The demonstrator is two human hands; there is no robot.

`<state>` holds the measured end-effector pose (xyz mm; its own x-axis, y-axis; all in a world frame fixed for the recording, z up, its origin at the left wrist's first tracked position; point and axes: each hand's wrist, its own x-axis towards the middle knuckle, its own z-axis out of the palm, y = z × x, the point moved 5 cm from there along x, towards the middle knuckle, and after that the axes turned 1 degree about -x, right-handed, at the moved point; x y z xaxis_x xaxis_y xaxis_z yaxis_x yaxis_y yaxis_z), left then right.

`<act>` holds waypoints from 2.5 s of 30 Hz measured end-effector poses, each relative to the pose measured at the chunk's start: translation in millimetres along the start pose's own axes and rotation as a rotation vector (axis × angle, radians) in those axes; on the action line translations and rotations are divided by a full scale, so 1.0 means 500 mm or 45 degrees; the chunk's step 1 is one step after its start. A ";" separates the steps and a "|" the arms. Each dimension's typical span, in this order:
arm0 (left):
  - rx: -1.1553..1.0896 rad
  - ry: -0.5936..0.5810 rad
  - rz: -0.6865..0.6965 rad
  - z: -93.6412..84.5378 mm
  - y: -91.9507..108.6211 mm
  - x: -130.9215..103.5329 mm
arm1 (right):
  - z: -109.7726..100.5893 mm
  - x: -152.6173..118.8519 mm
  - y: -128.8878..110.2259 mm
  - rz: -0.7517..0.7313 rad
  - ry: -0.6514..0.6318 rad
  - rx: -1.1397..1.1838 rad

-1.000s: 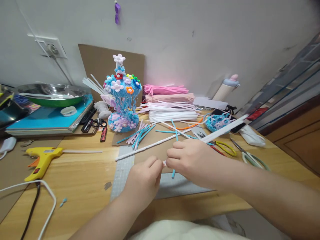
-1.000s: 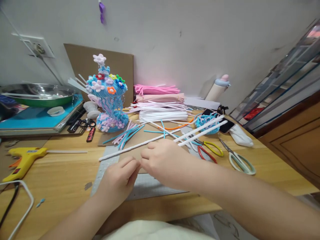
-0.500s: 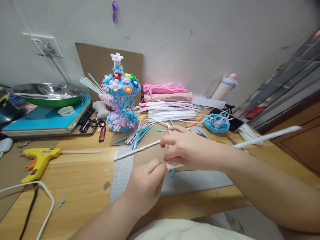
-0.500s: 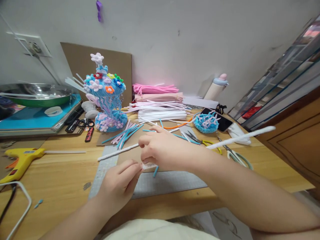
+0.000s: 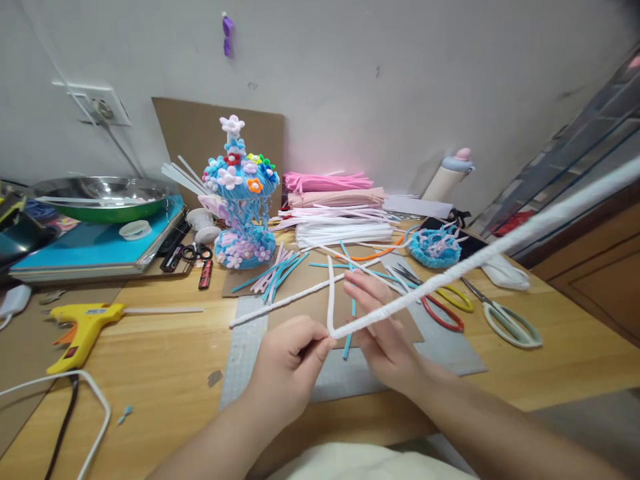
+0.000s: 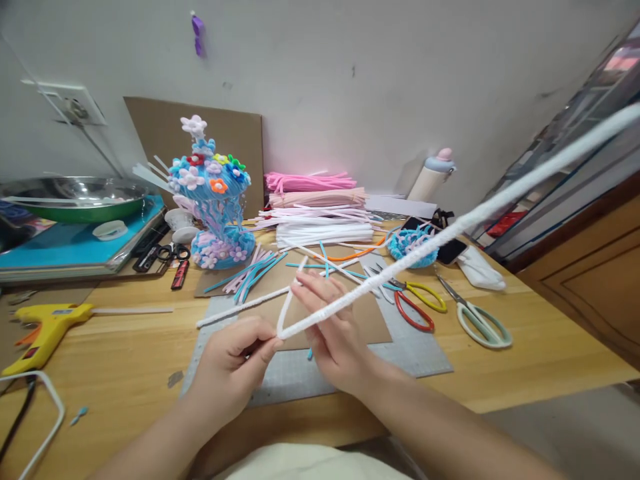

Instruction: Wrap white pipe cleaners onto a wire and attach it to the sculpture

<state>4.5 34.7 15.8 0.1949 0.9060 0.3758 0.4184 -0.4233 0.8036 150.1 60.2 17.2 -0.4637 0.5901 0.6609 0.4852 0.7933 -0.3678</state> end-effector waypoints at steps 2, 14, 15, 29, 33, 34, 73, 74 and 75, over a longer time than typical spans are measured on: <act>-0.113 -0.038 -0.032 0.003 0.002 -0.002 | 0.011 0.013 -0.003 -0.161 -0.150 -0.023; 0.136 0.304 -0.021 -0.022 -0.010 -0.010 | -0.019 0.016 -0.074 -0.234 -0.310 -0.426; 0.211 0.298 0.041 -0.022 -0.005 -0.010 | -0.026 0.018 -0.081 -0.241 -0.331 -0.449; 0.699 -0.023 0.579 0.026 0.015 -0.031 | -0.046 0.089 -0.070 -0.363 -0.770 -0.486; 0.681 -0.013 0.640 0.026 0.020 -0.038 | -0.028 0.112 -0.038 -0.311 -0.964 -0.361; 0.681 -0.011 0.647 0.027 0.020 -0.039 | -0.021 0.111 -0.032 -0.292 -1.016 -0.321; -0.165 -0.052 -0.319 -0.029 0.036 0.074 | -0.068 0.076 0.014 0.178 -0.372 0.639; -0.312 -0.046 -0.349 -0.025 0.030 0.079 | -0.068 0.076 0.019 0.249 -0.354 0.688; -0.434 -0.025 -0.356 -0.019 0.025 0.083 | -0.069 0.075 0.024 0.314 -0.323 0.737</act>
<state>9.2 66.9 45.9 0.1340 0.9842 0.1160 0.1416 -0.1349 0.9807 164.0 86.8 60.4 -0.5842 0.7252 0.3643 0.1570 0.5414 -0.8260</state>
